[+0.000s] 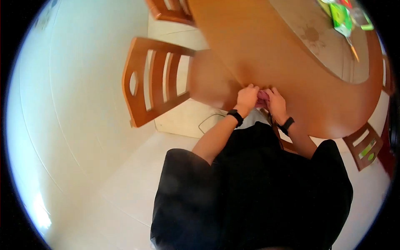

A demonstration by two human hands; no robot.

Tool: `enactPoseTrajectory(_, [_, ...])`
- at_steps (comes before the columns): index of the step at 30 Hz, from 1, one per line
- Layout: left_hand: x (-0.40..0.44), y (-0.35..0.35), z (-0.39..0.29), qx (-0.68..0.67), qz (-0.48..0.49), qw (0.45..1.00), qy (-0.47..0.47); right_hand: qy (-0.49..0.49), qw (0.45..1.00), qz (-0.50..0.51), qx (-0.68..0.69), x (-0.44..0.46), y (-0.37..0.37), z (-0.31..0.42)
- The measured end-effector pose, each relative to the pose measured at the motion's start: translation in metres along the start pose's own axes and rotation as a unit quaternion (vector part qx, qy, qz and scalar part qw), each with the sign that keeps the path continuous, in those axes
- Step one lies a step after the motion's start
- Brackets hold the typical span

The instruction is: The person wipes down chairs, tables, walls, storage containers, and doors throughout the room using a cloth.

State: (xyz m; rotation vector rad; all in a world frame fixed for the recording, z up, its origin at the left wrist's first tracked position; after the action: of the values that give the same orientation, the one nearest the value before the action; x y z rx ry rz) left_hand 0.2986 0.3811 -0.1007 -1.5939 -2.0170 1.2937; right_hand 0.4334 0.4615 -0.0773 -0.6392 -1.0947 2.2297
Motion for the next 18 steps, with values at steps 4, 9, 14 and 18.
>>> enactPoseTrajectory(4, [-0.046, -0.002, 0.031, -0.035, 0.010, 0.999, 0.032, -0.014, 0.994, 0.094, -0.059, -0.026, 0.021, 0.029])
enactPoseTrajectory(9, [-0.132, -0.018, 0.095, -0.070, -0.027, 0.997, -0.002, -0.076, 0.983, 0.160, -0.037, -0.061, 0.072, 0.087])
enactPoseTrajectory(14, [-0.226, -0.056, 0.163, -0.140, -0.130, 0.979, -0.064, -0.161, 0.965, 0.203, -0.030, -0.077, 0.118, 0.180])
enactPoseTrajectory(18, [-0.295, -0.070, 0.231, -0.208, -0.202, 0.950, -0.114, -0.230, 0.939, 0.252, -0.039, -0.082, 0.163, 0.259])
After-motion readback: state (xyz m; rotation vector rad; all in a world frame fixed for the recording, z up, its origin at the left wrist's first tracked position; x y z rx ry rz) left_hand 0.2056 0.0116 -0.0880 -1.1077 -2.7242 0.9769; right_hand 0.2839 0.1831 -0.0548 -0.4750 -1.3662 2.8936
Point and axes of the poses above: each hand's wrist, its own x-axis towards the middle knuckle, its own y-axis out of the palm, z = x × y, the point moved 2 cm from there along x, towards the middle knuckle, and after that the axes turned 7 degrees about -z, right-handed, at the moved point
